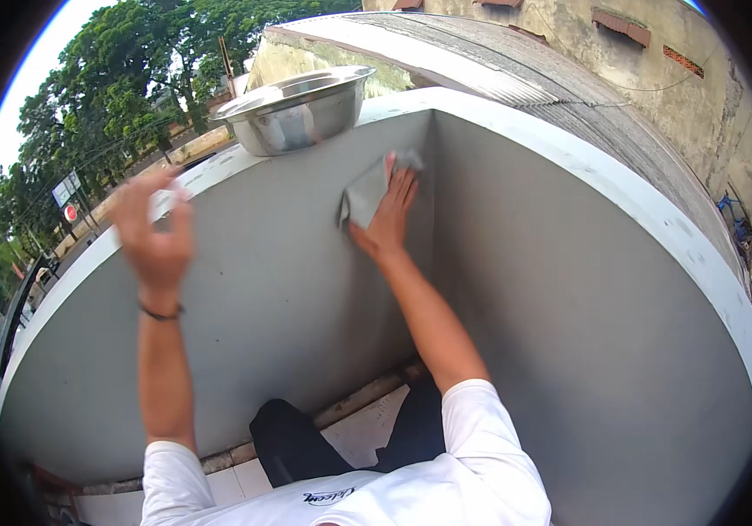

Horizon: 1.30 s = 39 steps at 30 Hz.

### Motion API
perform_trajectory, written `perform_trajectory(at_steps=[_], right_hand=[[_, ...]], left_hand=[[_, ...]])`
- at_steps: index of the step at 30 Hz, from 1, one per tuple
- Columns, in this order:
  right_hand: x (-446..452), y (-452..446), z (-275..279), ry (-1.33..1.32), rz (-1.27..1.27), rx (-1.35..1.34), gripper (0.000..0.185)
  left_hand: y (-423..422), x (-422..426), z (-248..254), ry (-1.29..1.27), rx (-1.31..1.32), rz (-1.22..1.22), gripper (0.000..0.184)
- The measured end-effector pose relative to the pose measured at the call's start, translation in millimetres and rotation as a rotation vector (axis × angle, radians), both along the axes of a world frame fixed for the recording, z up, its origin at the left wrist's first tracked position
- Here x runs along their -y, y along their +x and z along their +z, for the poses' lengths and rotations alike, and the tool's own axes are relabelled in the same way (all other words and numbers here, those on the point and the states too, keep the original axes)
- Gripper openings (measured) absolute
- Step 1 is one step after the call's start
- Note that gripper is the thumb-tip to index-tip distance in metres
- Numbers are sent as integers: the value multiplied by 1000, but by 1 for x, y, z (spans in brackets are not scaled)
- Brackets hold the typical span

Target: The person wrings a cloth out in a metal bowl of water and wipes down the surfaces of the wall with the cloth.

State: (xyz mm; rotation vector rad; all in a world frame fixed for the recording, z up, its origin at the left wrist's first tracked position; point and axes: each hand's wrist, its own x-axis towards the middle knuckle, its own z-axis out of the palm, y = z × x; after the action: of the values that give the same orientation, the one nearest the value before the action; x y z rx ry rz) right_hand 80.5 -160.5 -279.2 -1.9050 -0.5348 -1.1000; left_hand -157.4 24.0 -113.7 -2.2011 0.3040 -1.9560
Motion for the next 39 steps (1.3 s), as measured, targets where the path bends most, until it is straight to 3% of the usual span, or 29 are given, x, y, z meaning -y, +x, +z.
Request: perform_trajectory(at_steps=[3,5,7,11,14,17,19,21,24,28,31,32,34,36,39], right_hand=[[18,29,66,88,19,154,102],[16,39,74,97,-20,236,100],[4,35,51,5,-94,265,98],[-41,-40,-86,-102,71,85,94],[-42,-34,-112,-133,65,104,99],[-15,4,-31,-13,10,151,98],[12,33,25,-23,-25,318,96],[19,46,45,-6,-34,351,96],[2,4,19,50,38,163,96],[-55,-51,-96,-304,236,164,82],[-44,-38,-72,-490,113,310,81],[-36,-25,-52,-453,138,242,81],[-23,-6,11,-47,-2,221,84],[-3,22,44,13,-73,221,90],[-19,-1,38,16,-71,225,94]], left_hand=[[6,-57,23,-119,225,328,26],[20,-65,20,-173,224,356,31],[27,-68,16,-230,190,414,35],[30,-69,17,-356,79,477,37],[28,-69,17,-392,34,447,36],[29,-71,16,-413,-2,430,36],[29,-71,17,-409,-2,455,38],[29,-69,17,-456,-12,454,38],[30,-70,16,-497,-14,476,39],[30,-70,17,-512,-20,496,40],[27,-68,16,-520,-41,485,39],[27,-67,16,-530,-46,477,39],[28,-66,16,-532,-64,493,39],[28,-65,18,-561,-95,494,39],[29,-65,19,-594,-107,505,40]])
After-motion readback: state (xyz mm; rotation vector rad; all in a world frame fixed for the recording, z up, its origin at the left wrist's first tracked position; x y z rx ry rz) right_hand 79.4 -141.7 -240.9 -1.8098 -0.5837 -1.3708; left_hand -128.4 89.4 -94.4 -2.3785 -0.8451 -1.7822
